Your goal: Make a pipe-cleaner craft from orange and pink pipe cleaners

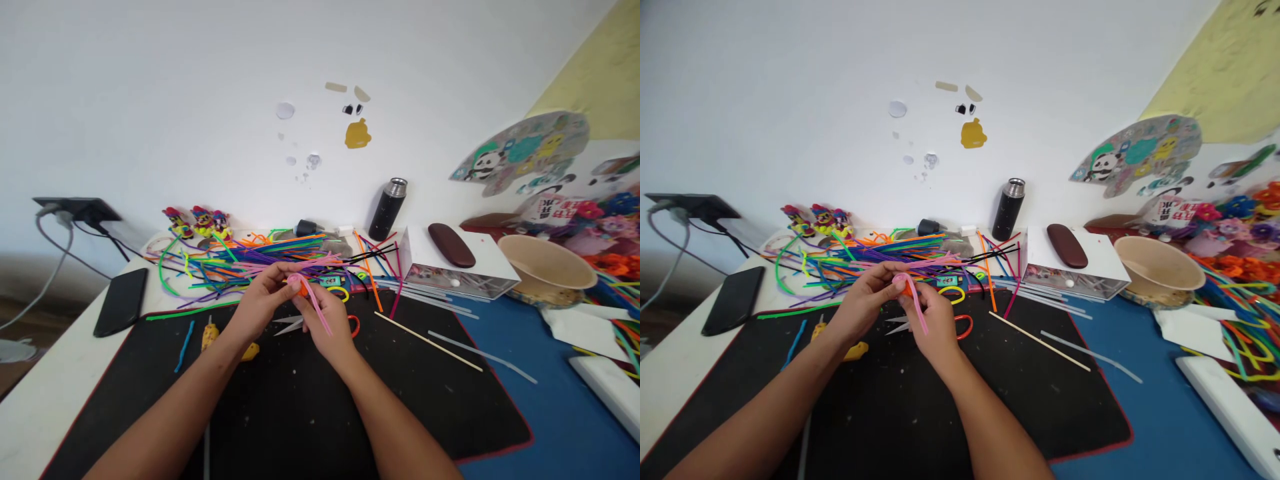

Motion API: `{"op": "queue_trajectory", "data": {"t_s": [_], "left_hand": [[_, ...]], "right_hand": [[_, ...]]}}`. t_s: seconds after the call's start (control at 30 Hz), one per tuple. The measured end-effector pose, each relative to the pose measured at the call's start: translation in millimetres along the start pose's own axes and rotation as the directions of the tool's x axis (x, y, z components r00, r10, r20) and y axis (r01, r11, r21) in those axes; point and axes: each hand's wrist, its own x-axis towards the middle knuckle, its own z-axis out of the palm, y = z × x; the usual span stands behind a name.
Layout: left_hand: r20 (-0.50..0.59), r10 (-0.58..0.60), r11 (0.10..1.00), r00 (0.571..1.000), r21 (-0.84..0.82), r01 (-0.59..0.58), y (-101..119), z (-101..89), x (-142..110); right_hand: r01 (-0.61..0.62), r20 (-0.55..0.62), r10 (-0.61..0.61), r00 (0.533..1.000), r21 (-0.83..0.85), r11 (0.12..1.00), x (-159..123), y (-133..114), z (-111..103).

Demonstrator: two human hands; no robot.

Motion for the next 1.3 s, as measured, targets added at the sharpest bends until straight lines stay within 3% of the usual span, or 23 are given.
{"op": "queue_trajectory", "data": {"t_s": [0.23, 1.3], "left_hand": [[0.047, -0.088, 0.985, 0.995, -0.146, 0.094, 3.3, -1.8, 1.1], [0.016, -0.142, 0.943, 0.990, -0.301, 0.140, 1.8, 1.2, 2.5]], "right_hand": [[-0.018, -0.013, 0.019, 1.000, 0.061, 0.998, 2.2, 0.5, -1.7], [-0.060, 0.058, 0.056, 0.997, 0.074, 0.995, 3.0, 0.7, 1.8]]}}
